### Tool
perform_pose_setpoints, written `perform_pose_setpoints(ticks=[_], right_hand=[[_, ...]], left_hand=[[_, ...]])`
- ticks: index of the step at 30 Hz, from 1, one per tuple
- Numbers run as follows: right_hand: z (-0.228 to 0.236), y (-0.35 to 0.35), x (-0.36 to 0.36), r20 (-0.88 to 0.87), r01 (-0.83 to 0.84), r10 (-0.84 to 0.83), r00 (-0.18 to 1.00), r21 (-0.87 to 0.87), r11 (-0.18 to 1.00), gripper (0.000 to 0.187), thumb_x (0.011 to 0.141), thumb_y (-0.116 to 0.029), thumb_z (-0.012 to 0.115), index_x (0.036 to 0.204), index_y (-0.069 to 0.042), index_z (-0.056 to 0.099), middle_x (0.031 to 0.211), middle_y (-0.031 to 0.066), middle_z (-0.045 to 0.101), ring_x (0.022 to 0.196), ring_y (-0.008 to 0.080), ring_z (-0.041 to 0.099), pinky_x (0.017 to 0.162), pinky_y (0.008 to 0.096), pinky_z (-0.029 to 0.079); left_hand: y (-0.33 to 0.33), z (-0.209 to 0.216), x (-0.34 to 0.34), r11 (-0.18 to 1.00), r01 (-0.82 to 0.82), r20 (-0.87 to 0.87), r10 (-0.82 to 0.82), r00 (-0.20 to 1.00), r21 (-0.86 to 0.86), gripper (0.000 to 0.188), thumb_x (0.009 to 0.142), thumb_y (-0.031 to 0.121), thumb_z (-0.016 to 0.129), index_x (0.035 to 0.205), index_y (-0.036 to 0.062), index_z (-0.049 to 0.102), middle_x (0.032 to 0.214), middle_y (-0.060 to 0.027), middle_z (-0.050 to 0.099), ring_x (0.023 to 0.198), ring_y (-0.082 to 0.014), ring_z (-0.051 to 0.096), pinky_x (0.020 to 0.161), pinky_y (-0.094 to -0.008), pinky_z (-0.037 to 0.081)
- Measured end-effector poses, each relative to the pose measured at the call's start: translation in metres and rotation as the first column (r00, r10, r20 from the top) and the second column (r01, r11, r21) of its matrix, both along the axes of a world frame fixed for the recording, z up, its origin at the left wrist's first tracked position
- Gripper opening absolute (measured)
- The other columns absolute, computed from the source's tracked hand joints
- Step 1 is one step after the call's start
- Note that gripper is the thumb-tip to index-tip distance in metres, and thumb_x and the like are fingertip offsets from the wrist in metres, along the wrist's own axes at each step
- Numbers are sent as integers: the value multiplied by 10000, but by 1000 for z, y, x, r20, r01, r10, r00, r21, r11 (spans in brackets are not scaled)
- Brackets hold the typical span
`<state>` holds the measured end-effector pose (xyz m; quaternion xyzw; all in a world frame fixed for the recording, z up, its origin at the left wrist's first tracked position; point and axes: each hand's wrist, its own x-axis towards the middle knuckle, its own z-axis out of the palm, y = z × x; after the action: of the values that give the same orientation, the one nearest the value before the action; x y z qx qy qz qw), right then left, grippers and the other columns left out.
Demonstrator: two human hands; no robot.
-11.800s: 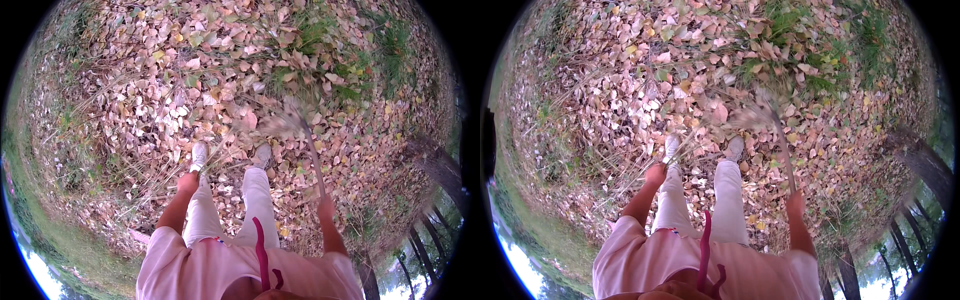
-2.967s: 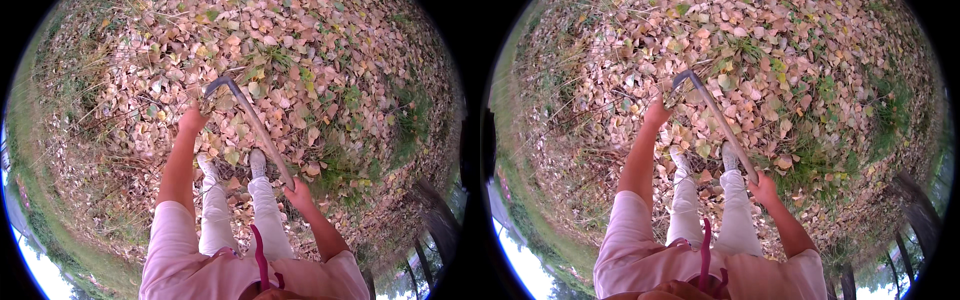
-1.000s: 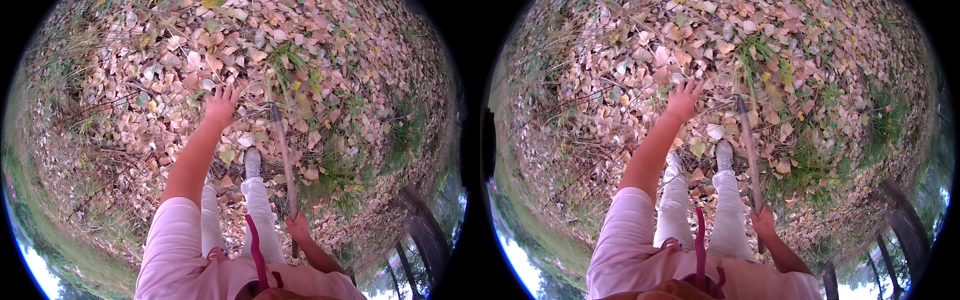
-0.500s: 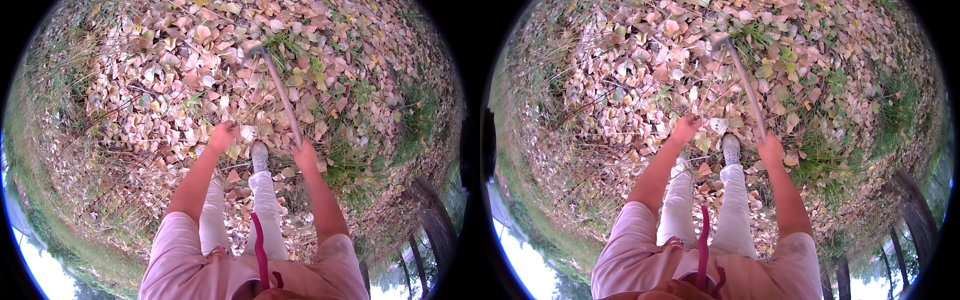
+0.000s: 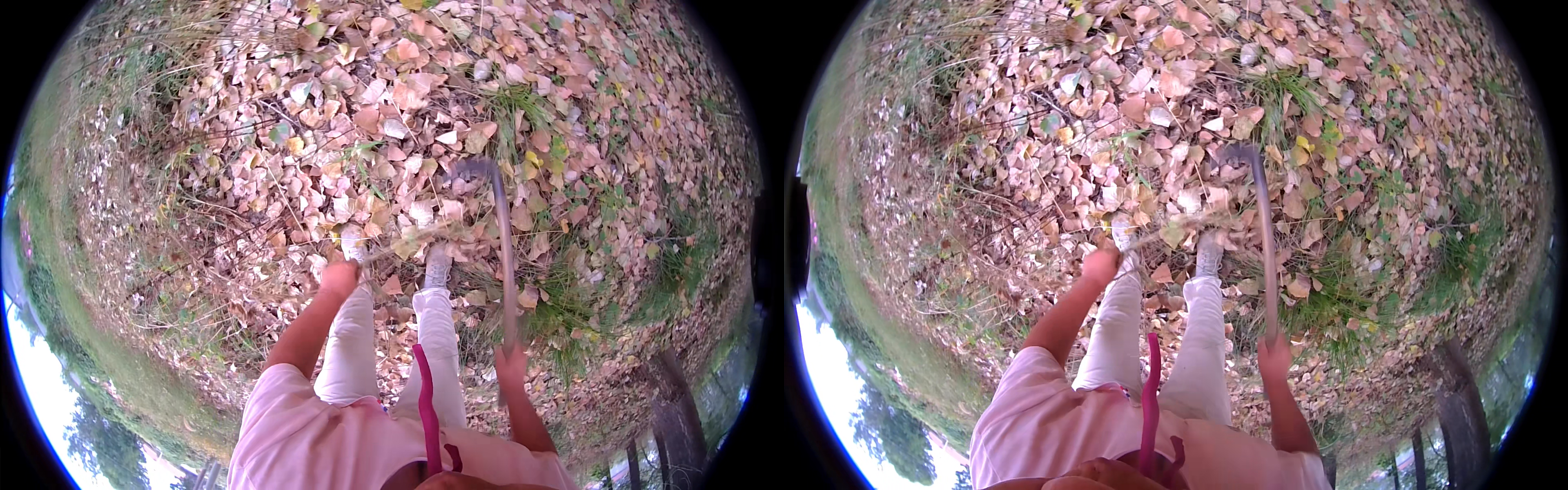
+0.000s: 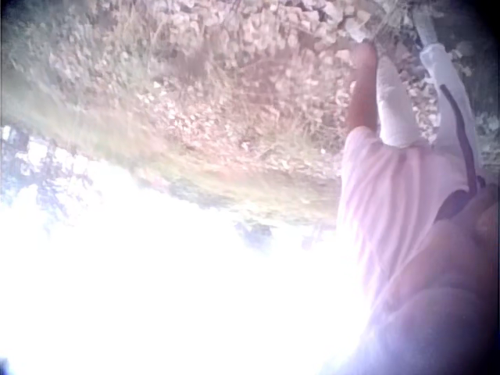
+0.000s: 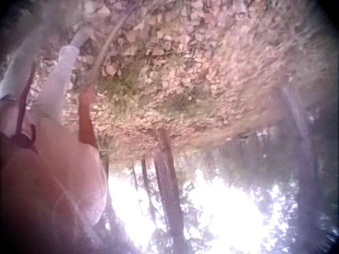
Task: The person uses a hoe to scrape and gather dry leaves and grass on the ground. They move across the yard, clearing patches of debris and occasionally picking up a pink plastic object.
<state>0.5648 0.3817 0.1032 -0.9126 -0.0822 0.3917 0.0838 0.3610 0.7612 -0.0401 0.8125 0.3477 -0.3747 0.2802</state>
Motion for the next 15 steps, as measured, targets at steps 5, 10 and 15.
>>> perform_pose_setpoints(ticks=[5, 10, 15], right_hand=[[-96, 201, 32, -155, 167, -133, 979, 239, 957, 333, 752, -257, 663, 913, 16, 560, 744, 203, 599, 710, 350, 615, 646, 413, 471], [-90, 264, 6, -371, -38, 105, 923, 184, 982, 323, 747, -252, 658, 918, 0, 551, 757, 193, 615, 725, 360, 619, 660, 445, 477], [-67, 160, -18, -288, -410, 423, 859, 108, 906, 315, 748, -255, 637, 953, -36, 541, 784, 193, 616, 746, 377, 604, 668, 465, 474]], left_hand=[[65, 6, 10, 940, -44, 133, -2, 991, 337, 62, 772, 145, 544, 766, 83, 549, 708, -132, 611, 687, -311, 611, 606, -426, 497], [130, 33, 85, 882, 76, 289, -232, 929, 465, 76, 737, 87, 546, 782, 78, 607, 1068, -125, 537, 1107, -320, 454, 907, -461, 397], [147, 22, 70, 789, 319, 52, -403, 914, 525, 132, 729, 108, 589, 851, 63, 605, 1319, -119, 409, 1132, -317, 482, 919, -438, 415]])
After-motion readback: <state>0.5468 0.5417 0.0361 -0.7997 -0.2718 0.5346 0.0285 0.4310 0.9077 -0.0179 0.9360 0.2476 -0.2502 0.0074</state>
